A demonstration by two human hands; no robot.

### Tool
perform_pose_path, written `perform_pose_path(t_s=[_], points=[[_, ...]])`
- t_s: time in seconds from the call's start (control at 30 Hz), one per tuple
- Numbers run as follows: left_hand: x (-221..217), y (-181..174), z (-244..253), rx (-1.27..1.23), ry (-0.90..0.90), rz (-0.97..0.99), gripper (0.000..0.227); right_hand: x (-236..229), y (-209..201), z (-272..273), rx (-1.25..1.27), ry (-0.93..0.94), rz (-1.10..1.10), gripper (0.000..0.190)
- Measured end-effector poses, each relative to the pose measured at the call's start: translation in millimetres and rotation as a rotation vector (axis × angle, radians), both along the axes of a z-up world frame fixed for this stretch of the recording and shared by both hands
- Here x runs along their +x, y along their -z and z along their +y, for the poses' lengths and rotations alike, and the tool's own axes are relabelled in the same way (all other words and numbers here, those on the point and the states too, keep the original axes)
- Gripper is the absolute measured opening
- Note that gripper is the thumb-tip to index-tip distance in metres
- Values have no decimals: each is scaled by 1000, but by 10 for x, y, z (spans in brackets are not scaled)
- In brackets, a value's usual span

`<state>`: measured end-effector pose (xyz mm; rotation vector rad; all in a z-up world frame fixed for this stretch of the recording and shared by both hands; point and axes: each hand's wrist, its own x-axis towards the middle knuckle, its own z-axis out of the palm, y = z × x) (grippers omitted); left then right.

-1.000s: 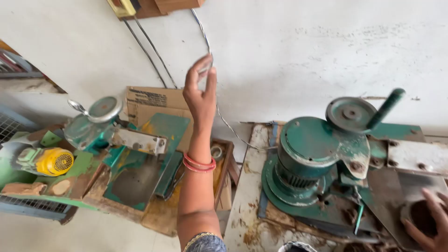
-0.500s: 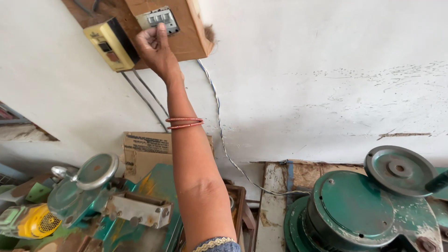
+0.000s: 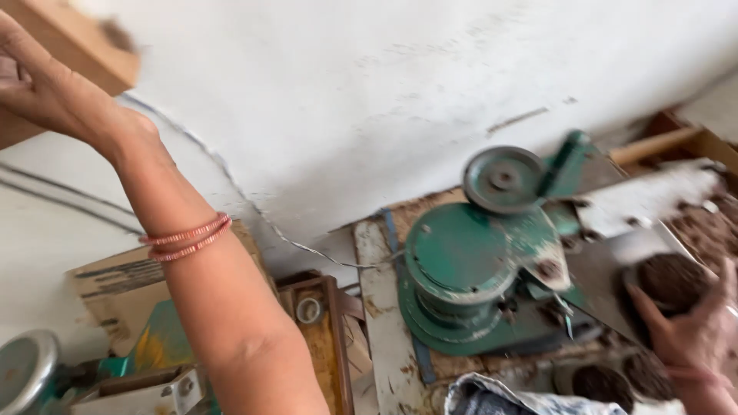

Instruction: The person operates a green manual press machine, repeatedly pressing a handle to compact a brown fibrous material into a metal cylindrical mold. The person uses both hands to manage the material and the machine's lever, working in a repetitive cycle.

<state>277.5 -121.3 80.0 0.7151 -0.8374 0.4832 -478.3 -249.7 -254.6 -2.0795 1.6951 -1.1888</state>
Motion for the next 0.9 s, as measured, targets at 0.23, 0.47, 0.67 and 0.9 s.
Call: perform_pose_path(t_s=[0.23,0.47,0.67,0.9], points=[[-3373,1026,-1061,790,306,-203,71,-105,-217,45,67,19,85,120],[-4515,1907,-1643,1572,-150,-572,129,-498,-482,-88,107,-270,-56,130],[-4747,1798,-1698,1853,-269,-545,124,-1116,-264,-812,258,-553,17,132],[-4841,1685,-1711,1810,-266,-465,92,-989,114,-1584,660,-993,-272,122]])
